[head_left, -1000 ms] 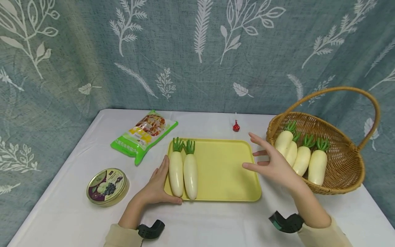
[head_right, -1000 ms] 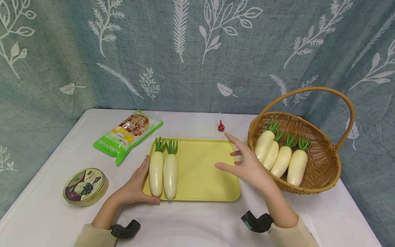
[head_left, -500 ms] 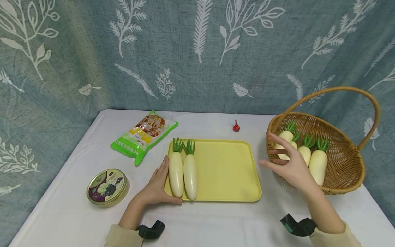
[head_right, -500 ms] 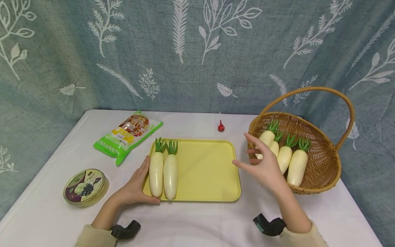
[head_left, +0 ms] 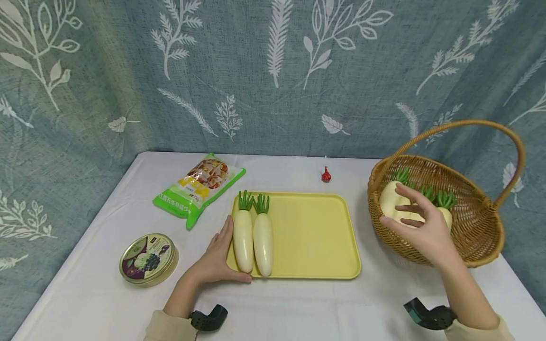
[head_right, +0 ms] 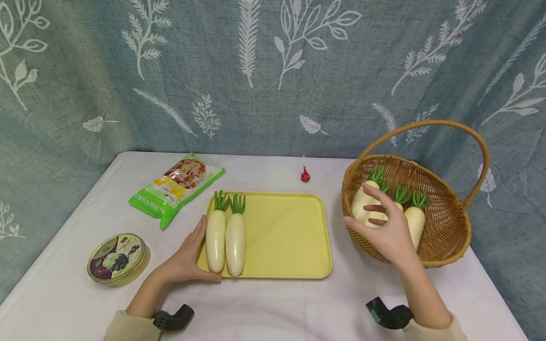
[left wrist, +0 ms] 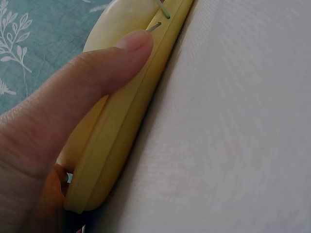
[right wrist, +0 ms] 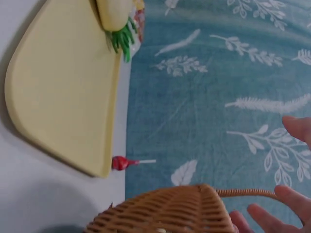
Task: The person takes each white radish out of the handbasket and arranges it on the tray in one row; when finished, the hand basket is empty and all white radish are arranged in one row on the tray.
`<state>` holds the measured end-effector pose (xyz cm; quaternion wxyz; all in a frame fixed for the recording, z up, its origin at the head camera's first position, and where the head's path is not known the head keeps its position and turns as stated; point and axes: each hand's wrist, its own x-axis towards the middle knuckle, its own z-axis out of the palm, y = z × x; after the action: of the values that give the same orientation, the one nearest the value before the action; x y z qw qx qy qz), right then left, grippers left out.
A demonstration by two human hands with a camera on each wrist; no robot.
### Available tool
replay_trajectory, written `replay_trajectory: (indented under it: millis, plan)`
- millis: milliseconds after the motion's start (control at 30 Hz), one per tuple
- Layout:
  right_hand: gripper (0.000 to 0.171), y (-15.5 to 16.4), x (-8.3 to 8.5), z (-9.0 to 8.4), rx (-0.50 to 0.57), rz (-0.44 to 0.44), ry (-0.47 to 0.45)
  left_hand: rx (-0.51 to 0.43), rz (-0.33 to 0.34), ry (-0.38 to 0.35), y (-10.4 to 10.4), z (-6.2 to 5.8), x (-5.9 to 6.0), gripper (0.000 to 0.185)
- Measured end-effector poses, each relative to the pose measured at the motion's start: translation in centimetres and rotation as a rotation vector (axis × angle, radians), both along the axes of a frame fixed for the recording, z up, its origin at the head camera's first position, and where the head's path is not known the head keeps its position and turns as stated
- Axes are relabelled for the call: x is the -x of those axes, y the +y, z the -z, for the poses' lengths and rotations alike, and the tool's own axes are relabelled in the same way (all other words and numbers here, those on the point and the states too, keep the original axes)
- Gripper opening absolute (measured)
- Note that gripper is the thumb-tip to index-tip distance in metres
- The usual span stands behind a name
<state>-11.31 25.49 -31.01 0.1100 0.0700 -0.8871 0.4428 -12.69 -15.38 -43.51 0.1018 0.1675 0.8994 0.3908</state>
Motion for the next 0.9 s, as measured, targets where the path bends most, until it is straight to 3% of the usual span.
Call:
replay_trajectory:
  millis: [300, 600, 900]
  plan:
    - [0.070, 2.3, -0.2, 0.9, -0.080, 0.104, 0.035, -0.002, 0.004, -0.003, 0.1, 0.0, 0.0, 0.142]
    - [0.074, 4.6, -0.1, 0.9, -0.158, 0.175, -0.064, 0.002, 0.003, -0.008, -0.2, -0.1, 0.0, 0.142]
    - [0.080, 6.7, 0.0, 1.2, -0.250, 0.182, -0.115, -0.011, 0.011, 0.003, 0.0, 0.0, 0.0, 0.142]
